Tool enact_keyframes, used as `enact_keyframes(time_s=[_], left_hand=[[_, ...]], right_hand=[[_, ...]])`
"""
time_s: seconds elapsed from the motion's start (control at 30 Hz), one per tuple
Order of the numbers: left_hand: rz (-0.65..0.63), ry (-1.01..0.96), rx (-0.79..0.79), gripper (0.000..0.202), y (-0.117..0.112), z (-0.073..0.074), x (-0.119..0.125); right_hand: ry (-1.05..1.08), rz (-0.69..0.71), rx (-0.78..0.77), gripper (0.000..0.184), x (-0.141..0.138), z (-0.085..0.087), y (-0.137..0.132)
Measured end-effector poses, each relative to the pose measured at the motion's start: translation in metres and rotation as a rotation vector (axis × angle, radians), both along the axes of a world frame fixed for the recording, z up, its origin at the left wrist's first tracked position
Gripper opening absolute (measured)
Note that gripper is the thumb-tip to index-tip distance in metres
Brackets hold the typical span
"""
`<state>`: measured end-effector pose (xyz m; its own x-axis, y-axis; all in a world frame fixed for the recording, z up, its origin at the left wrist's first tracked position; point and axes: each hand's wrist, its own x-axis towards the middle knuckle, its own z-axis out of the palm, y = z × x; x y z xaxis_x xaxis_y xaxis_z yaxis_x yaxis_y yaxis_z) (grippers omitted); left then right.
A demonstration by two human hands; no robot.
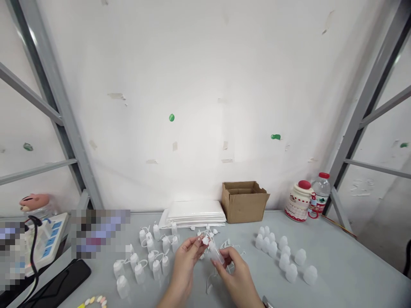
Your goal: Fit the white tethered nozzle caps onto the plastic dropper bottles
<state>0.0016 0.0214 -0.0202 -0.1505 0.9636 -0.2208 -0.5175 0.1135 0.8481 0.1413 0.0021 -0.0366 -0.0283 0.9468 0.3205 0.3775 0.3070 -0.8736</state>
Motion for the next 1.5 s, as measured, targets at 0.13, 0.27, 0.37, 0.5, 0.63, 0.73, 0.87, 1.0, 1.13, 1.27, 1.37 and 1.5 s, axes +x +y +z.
enact_keyframes(time_s=[0.13, 0.27, 0.37, 0.5, 0.63, 0.73, 0.87, 1.0, 1.13, 1.27, 1.37, 1.5], left_hand=[[-0.037, 0.131, 0.052, 0.033, 0.001, -0.001, -0.001], [-0.057, 0.159, 0.072, 0.033, 0.002, -0.002, -0.001], [-0.073, 0.181, 0.088, 0.032, 0.002, -0.003, -0.001], [-0.109, 0.149, 0.075, 0.030, -0.001, -0.003, 0.001], [-0.106, 0.095, 0.024, 0.035, -0.002, -0.004, 0.002], [-0.116, 0.111, 0.047, 0.037, -0.003, -0.004, 0.003], [-0.112, 0.182, 0.095, 0.034, -0.003, 0.000, 0.001], [-0.122, 0.213, 0.113, 0.033, -0.004, 0.005, 0.000], [-0.126, 0.232, 0.146, 0.030, -0.005, 0.008, 0.001], [-0.095, 0.266, 0.149, 0.031, -0.004, 0.010, 0.003], [-0.098, 0.303, 0.165, 0.030, -0.003, 0.012, 0.000], [-0.175, 0.345, 0.161, 0.027, -0.002, 0.013, -0.005]], right_hand=[[-0.015, 0.024, -0.005, 0.014, 0.001, 0.000, 0.001], [-0.092, 0.031, 0.033, 0.011, 0.003, -0.001, 0.001], [-0.181, 0.030, 0.104, 0.007, 0.004, -0.004, 0.001], [-0.321, 0.013, 0.227, 0.005, 0.005, -0.009, 0.002], [-0.379, 0.001, 0.351, 0.007, 0.007, -0.018, 0.004], [-0.322, 0.011, 0.382, 0.010, 0.007, -0.020, 0.004], [-0.053, 0.026, 0.169, 0.011, 0.005, -0.012, 0.006], [0.348, 0.165, -0.258, 0.039, 0.004, -0.003, 0.015], [0.534, 0.204, -0.376, 0.049, 0.004, -0.003, 0.022], [0.560, 0.223, -0.447, 0.051, 0.003, -0.002, 0.020], [0.574, 0.227, -0.472, 0.048, 0.002, 0.002, 0.017], [0.567, 0.274, -0.455, 0.045, 0.005, 0.005, 0.017]])
